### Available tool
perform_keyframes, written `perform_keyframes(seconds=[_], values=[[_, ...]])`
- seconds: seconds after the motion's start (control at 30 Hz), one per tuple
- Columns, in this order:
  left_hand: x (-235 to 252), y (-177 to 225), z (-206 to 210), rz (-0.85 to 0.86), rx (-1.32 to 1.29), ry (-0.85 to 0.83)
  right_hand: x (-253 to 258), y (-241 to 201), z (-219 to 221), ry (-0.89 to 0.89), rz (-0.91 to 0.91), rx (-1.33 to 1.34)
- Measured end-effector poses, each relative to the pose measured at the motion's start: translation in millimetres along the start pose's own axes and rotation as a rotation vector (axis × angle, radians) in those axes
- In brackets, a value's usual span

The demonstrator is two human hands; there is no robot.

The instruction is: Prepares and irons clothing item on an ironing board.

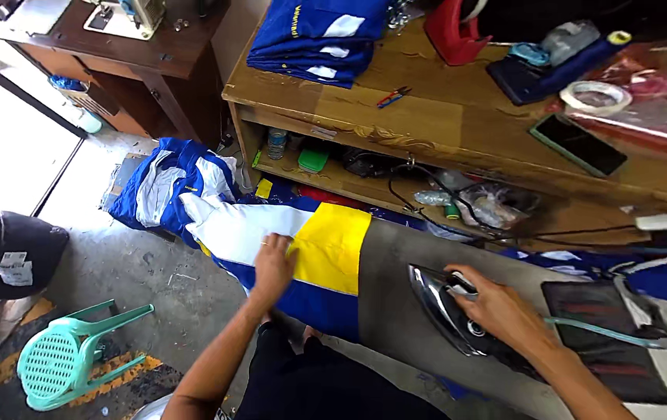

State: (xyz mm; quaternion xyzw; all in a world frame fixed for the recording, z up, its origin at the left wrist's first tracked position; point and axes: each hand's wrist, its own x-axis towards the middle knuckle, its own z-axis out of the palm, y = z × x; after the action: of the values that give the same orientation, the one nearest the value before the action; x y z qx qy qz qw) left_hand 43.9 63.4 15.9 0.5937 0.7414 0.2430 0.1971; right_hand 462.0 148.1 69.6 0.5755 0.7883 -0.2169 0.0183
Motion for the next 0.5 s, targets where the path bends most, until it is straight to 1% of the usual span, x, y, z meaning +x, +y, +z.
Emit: perform_keyframes(seconds=[0.07, 0.13, 0.17, 0.2, 0.23, 0.27, 0.3, 0.33, 0.37, 0.4, 0.43, 0.47, 0.5], values=[[-19, 48, 33, 0.035, -0.007, -0.171, -5, 20, -4, 0.018, 0.014, -0.011], [-29, 83, 56, 0.029, 0.057, -0.329, -8, 28, -9, 0.059, -0.038, -0.057], [-31, 92, 65, 0.017, 0.100, -0.397, -9, 27, -13, 0.102, -0.103, -0.099], [-31, 97, 74, 0.014, 0.125, -0.430, -9, 24, -18, 0.174, -0.191, -0.129], [-30, 98, 78, 0.011, 0.115, -0.435, -9, 16, -21, 0.239, -0.259, -0.108], [-28, 96, 79, 0.007, 0.064, -0.429, -9, 4, -21, 0.268, -0.286, -0.042], [-26, 93, 73, 0.007, -0.027, -0.424, -8, -10, -16, 0.238, -0.280, 0.064], [-25, 90, 66, 0.018, -0.145, -0.402, -6, -24, -7, 0.146, -0.240, 0.187], [-25, 89, 57, 0.031, -0.262, -0.377, 0, -41, 4, -0.032, -0.169, 0.338], [-26, 90, 47, 0.041, -0.367, -0.352, 12, -61, 16, -0.248, -0.069, 0.505], [-28, 93, 38, 0.047, -0.450, -0.330, 26, -83, 33, -0.396, 0.013, 0.639], [-30, 94, 31, 0.053, -0.510, -0.305, 40, -106, 51, -0.446, 0.055, 0.729], [-31, 96, 24, 0.063, -0.553, -0.278, 51, -127, 71, -0.396, 0.041, 0.780]])
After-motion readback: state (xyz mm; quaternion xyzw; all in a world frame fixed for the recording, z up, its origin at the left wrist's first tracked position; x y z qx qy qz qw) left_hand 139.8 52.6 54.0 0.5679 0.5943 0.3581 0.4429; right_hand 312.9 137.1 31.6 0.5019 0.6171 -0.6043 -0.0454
